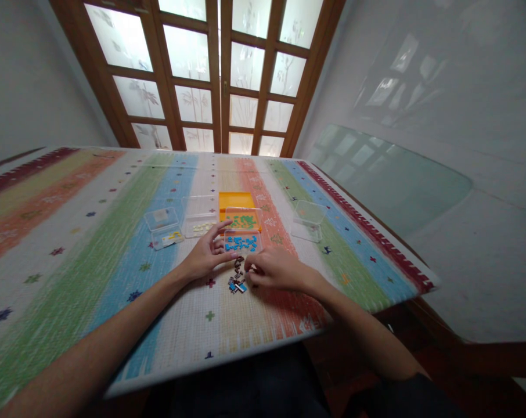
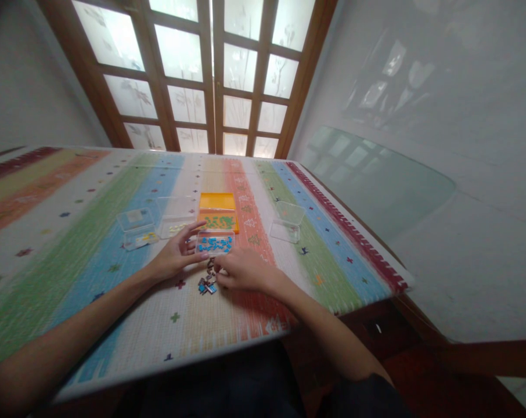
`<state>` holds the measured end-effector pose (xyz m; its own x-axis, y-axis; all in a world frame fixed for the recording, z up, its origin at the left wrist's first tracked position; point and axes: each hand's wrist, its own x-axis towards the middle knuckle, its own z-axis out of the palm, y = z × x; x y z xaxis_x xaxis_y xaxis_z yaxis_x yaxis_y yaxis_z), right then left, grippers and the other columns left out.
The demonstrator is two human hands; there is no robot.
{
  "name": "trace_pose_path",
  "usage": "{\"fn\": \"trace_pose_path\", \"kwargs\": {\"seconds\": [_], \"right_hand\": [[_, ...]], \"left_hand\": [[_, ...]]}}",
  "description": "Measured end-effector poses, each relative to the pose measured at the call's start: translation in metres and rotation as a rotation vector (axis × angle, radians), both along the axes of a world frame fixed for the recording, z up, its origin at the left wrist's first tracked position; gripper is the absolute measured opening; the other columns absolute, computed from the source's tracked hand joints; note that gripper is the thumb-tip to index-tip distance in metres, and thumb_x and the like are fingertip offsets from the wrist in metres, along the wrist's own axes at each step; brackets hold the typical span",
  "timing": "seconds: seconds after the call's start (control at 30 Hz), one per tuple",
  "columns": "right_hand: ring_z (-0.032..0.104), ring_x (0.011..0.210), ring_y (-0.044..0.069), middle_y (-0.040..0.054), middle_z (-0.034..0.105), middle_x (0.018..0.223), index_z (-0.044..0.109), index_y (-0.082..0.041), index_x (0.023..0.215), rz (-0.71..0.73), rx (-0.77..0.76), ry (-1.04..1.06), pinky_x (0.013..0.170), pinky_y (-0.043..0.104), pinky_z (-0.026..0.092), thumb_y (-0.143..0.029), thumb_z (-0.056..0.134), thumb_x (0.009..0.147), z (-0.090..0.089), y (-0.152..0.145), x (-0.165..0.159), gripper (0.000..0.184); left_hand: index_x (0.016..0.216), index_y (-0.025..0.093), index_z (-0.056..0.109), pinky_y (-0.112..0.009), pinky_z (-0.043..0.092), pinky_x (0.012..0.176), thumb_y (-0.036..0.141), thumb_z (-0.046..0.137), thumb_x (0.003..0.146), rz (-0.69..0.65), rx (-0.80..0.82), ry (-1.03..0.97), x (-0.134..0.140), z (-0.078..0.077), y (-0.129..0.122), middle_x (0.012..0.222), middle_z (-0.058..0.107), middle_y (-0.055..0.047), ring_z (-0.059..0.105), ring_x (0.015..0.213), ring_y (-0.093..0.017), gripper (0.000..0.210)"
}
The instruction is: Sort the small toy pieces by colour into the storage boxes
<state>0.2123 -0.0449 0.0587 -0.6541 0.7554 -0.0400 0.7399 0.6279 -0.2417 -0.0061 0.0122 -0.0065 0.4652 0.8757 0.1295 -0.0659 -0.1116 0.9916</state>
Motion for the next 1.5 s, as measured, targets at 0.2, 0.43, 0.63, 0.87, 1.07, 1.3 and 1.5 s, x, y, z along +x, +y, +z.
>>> {"fn": "trace_pose_path", "kwargs": {"seconds": [0.2,0.43,0.63,0.87,1.07,1.3,1.5], "right_hand": [[0.057,0.068,0.015,0.0038,0.071,0.076,0.077,-0.018,0.104,-0.224,0.130,0.034,0.063,0.026,0.031,-0.021,0.062,0.091,0.016,0.028,0.007,0.020],[0.066,0.081,0.019,0.0089,0.078,0.092,0.079,-0.020,0.111,-0.310,0.131,-0.101,0.068,0.027,0.037,-0.022,0.059,0.094,0.015,0.044,-0.001,0.026],[0.067,0.088,0.021,0.0107,0.079,0.098,0.080,-0.019,0.114,-0.313,0.106,-0.162,0.072,0.028,0.041,-0.019,0.058,0.093,0.014,0.045,0.000,0.030],[0.067,0.083,0.018,0.0078,0.079,0.093,0.079,-0.019,0.115,-0.316,0.089,-0.082,0.073,0.027,0.041,-0.014,0.060,0.090,0.020,0.040,0.011,0.032],[0.069,0.088,0.020,0.0085,0.080,0.097,0.080,-0.020,0.115,-0.301,0.076,-0.105,0.073,0.028,0.042,-0.015,0.059,0.090,0.021,0.036,0.011,0.033],[0.068,0.085,0.020,0.0087,0.079,0.097,0.078,-0.021,0.118,-0.309,0.074,-0.137,0.069,0.027,0.040,-0.017,0.057,0.091,0.016,0.038,0.006,0.034],[0.061,0.075,0.016,0.0047,0.075,0.084,0.077,-0.020,0.114,-0.270,0.106,-0.007,0.068,0.026,0.036,-0.016,0.059,0.089,0.015,0.039,0.014,0.031]], "left_hand": [[0.146,0.025,0.048,-0.042,0.059,0.095,0.029,0.089,0.073,-0.023,-0.010,-0.008,0.001,0.001,0.000,0.139,0.057,-0.013,0.072,0.100,-0.021,0.084],[0.145,0.025,0.048,-0.042,0.058,0.095,0.025,0.087,0.074,-0.047,-0.034,-0.048,0.002,0.006,-0.003,0.139,0.059,-0.014,0.072,0.101,-0.022,0.081],[0.145,0.025,0.048,-0.043,0.058,0.095,0.025,0.087,0.073,-0.034,-0.023,-0.014,0.001,0.006,-0.002,0.139,0.058,-0.013,0.072,0.099,-0.021,0.082],[0.146,0.025,0.049,-0.045,0.057,0.098,0.024,0.088,0.073,-0.027,-0.025,-0.023,0.000,0.003,-0.002,0.140,0.057,-0.014,0.072,0.103,-0.024,0.083],[0.146,0.025,0.049,-0.045,0.058,0.097,0.026,0.089,0.073,-0.012,-0.009,-0.004,0.001,0.002,-0.001,0.142,0.056,-0.014,0.071,0.103,-0.023,0.084],[0.146,0.026,0.050,-0.047,0.057,0.098,0.027,0.088,0.072,-0.022,-0.008,-0.006,0.001,0.004,-0.001,0.140,0.057,-0.014,0.071,0.102,-0.023,0.083],[0.145,0.025,0.050,-0.049,0.055,0.101,0.026,0.089,0.072,-0.017,-0.024,-0.014,0.001,0.003,-0.001,0.141,0.056,-0.014,0.071,0.106,-0.025,0.083]]}}
